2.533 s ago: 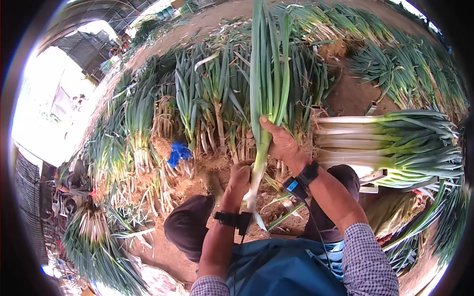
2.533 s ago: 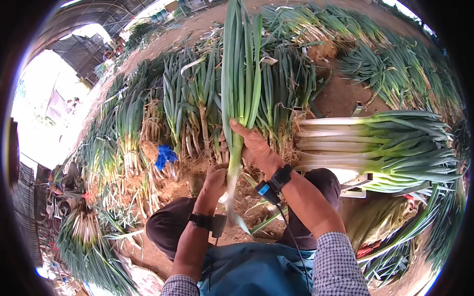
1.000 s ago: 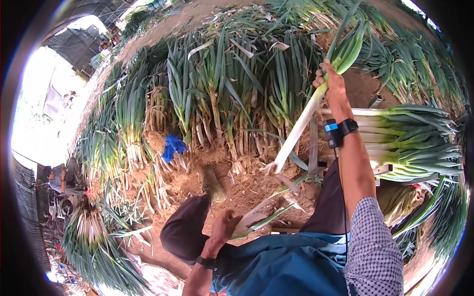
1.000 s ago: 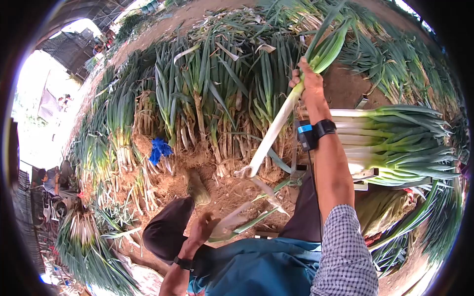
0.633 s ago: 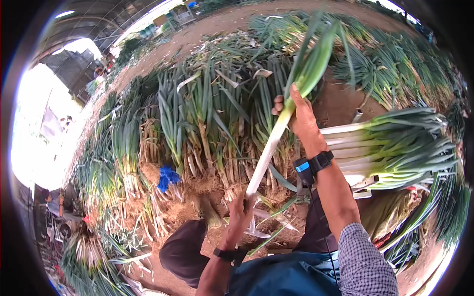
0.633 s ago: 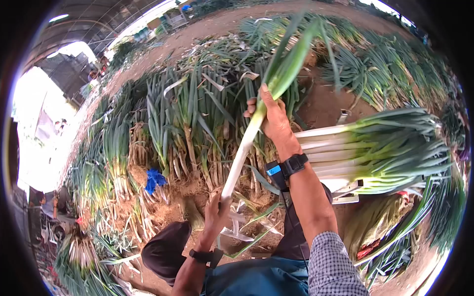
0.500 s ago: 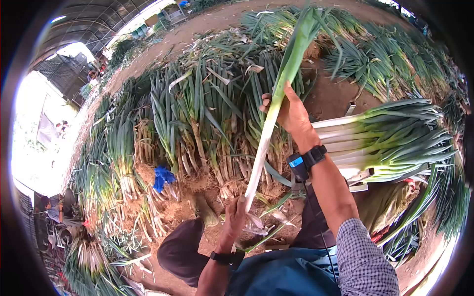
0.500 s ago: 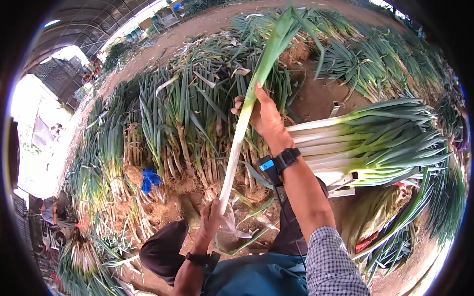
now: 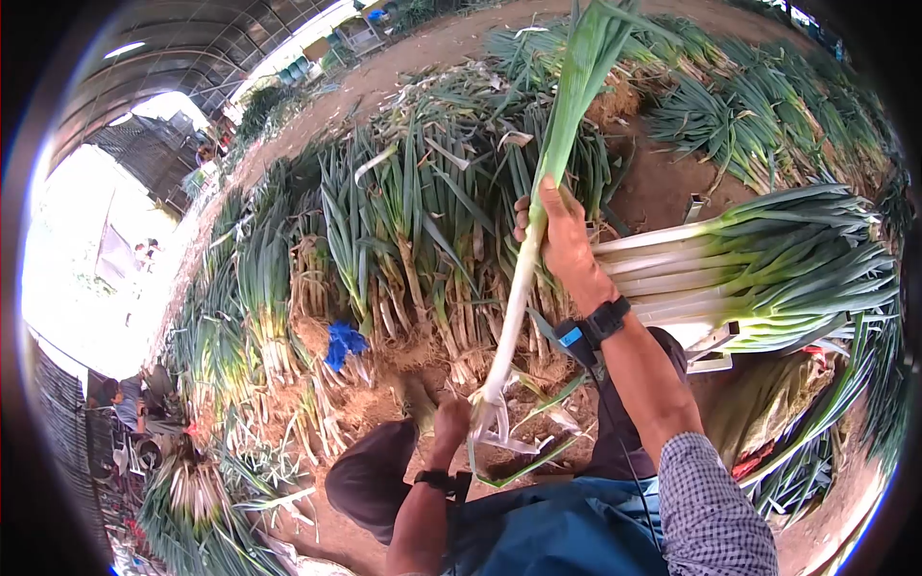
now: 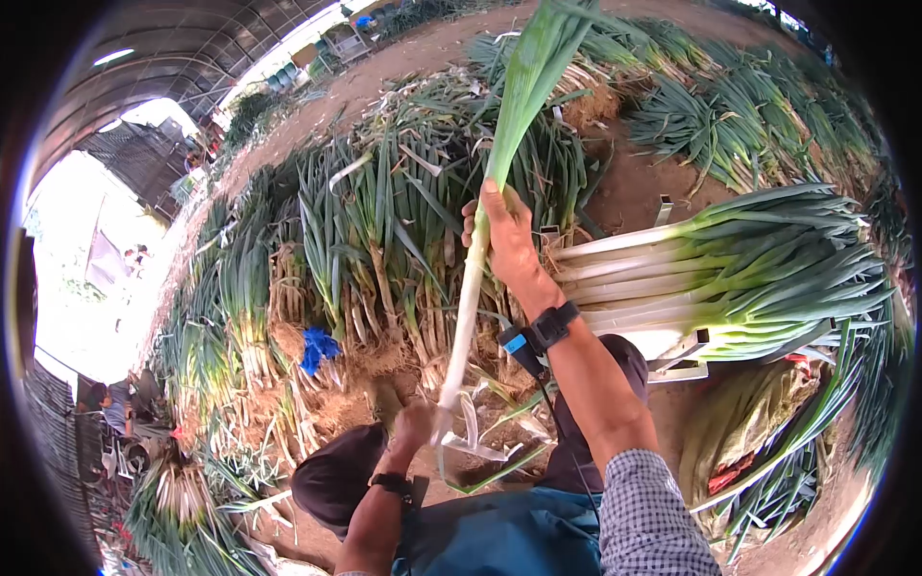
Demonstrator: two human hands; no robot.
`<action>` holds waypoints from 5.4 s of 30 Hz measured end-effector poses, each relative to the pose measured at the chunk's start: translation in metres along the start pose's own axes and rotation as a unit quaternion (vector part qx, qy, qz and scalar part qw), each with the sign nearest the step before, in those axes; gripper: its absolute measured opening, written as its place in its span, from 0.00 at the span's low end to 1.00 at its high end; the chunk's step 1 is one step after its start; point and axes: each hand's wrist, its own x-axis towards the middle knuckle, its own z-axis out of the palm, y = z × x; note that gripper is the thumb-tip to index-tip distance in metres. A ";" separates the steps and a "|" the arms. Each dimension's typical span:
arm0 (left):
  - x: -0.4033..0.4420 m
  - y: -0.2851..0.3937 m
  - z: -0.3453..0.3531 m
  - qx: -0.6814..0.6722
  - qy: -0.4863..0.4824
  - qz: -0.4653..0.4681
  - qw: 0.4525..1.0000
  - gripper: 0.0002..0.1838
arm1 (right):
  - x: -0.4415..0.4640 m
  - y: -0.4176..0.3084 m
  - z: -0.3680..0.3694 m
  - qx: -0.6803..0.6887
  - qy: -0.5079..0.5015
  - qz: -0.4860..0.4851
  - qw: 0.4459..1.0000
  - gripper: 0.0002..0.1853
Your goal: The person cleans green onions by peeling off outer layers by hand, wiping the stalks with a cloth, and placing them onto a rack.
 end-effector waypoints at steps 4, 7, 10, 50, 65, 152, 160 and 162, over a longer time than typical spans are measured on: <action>-0.037 -0.061 0.056 0.012 -0.038 0.104 0.994 0.15 | 0.009 -0.036 -0.019 -0.028 -0.007 -0.047 0.998 0.18; -0.018 0.012 -0.064 -0.227 0.094 0.006 0.969 0.11 | 0.012 -0.021 -0.024 -0.048 -0.006 -0.053 0.997 0.15; 0.021 0.048 -0.120 -0.199 0.203 0.009 0.959 0.11 | 0.010 -0.003 -0.021 -0.045 0.009 -0.046 0.998 0.16; -0.149 0.066 -0.232 -0.806 0.123 -0.094 0.571 0.04 | 0.044 0.018 -0.072 0.055 0.211 -0.002 0.976 0.12; 0.004 0.136 -0.214 -0.181 0.217 0.135 0.950 0.12 | 0.006 0.005 -0.025 0.092 0.147 0.033 0.984 0.12; -0.131 0.053 -0.199 -0.487 0.058 -0.016 0.871 0.12 | -0.120 0.127 -0.041 0.117 -0.069 0.364 0.921 0.23; -0.217 0.064 -0.129 -0.337 0.006 0.015 0.941 0.33 | -0.087 0.137 -0.019 0.283 0.019 0.267 0.921 0.20; -0.226 0.075 -0.138 -0.333 0.024 -0.021 0.942 0.32 | -0.067 0.105 -0.017 0.224 -0.010 0.244 0.943 0.21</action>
